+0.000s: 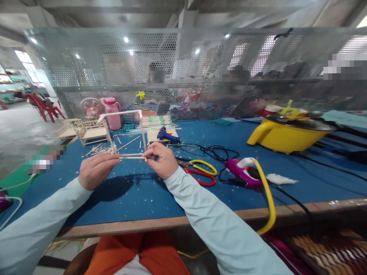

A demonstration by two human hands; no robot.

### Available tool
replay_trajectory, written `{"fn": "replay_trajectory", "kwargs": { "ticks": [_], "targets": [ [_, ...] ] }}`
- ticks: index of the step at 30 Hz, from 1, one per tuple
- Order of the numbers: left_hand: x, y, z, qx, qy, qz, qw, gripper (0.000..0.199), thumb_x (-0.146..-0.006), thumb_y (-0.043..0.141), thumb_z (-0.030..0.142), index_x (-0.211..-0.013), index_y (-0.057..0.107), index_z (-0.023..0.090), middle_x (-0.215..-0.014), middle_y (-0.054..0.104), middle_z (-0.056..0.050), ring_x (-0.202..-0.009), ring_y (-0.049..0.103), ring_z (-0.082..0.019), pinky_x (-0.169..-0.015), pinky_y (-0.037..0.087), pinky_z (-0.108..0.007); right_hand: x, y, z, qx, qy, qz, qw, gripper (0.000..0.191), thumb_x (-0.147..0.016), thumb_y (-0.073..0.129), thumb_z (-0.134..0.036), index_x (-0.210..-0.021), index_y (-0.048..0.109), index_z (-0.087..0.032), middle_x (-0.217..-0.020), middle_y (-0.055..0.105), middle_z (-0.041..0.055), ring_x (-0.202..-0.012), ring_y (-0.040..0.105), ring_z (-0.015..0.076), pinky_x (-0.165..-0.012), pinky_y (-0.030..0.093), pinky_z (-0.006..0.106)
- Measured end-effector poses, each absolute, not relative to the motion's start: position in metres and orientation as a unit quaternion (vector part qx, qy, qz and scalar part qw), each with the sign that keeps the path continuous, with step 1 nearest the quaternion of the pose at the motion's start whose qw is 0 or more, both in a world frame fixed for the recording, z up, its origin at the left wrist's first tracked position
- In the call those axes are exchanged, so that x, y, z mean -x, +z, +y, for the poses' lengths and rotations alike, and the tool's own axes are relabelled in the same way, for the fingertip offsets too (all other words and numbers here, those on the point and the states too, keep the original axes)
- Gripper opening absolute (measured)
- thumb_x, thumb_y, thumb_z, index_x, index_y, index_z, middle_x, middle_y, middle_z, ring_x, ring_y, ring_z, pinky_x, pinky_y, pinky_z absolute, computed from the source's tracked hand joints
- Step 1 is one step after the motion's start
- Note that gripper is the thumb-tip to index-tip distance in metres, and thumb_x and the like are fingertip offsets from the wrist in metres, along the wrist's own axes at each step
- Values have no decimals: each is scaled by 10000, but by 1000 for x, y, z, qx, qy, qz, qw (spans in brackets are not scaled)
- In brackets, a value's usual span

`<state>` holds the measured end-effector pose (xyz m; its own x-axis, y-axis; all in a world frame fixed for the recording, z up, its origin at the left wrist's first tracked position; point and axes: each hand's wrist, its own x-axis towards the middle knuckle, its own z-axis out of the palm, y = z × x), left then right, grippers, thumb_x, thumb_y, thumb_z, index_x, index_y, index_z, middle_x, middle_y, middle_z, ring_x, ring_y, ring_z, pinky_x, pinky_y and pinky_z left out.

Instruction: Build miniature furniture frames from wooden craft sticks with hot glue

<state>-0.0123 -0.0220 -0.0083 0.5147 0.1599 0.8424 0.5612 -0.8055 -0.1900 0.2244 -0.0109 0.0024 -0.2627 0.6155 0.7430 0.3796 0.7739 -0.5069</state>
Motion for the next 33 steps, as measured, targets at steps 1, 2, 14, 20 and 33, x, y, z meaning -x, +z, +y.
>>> {"fn": "replay_trajectory", "kwargs": {
  "ticks": [1,2,14,20,33],
  "targets": [
    [13,-7,-24,847,-436,-196,232,192,-803,528,118,-932,642,203,-929,702,-48,-870,638,-134,-798,505,-252,-225,3,-12,315,110,-782,526,51,-689,597,-169,-655,635,-171,-751,562,29,-577,502,93,-515,412,226],
    [14,-7,-25,852,-429,-184,235,200,-808,527,122,-953,637,206,-940,699,-50,-888,635,-138,-805,505,-256,-225,4,-12,311,110,-780,532,48,-694,600,-178,-659,632,-172,-754,560,29,-568,500,90,-509,416,225],
    [12,-5,-28,844,-417,-164,294,159,-789,560,112,-917,636,170,-910,703,-75,-809,651,-156,-758,531,-267,-223,6,-17,297,184,-757,552,153,-665,659,-213,-665,510,-180,-676,515,-4,-596,502,100,-513,438,213],
    [13,-6,-27,847,-412,-167,291,163,-788,564,116,-925,632,175,-927,699,-69,-821,647,-153,-772,532,-271,-224,8,-18,292,168,-769,543,133,-666,637,-199,-653,505,-185,-669,504,-4,-564,475,92,-500,420,213],
    [9,-3,-27,852,-428,-170,249,161,-812,510,118,-894,636,174,-868,699,-72,-815,642,-152,-738,525,-258,-223,8,-19,282,127,-786,536,55,-689,556,-159,-642,536,-179,-643,490,2,-536,440,93,-491,384,223]
  ]
}}
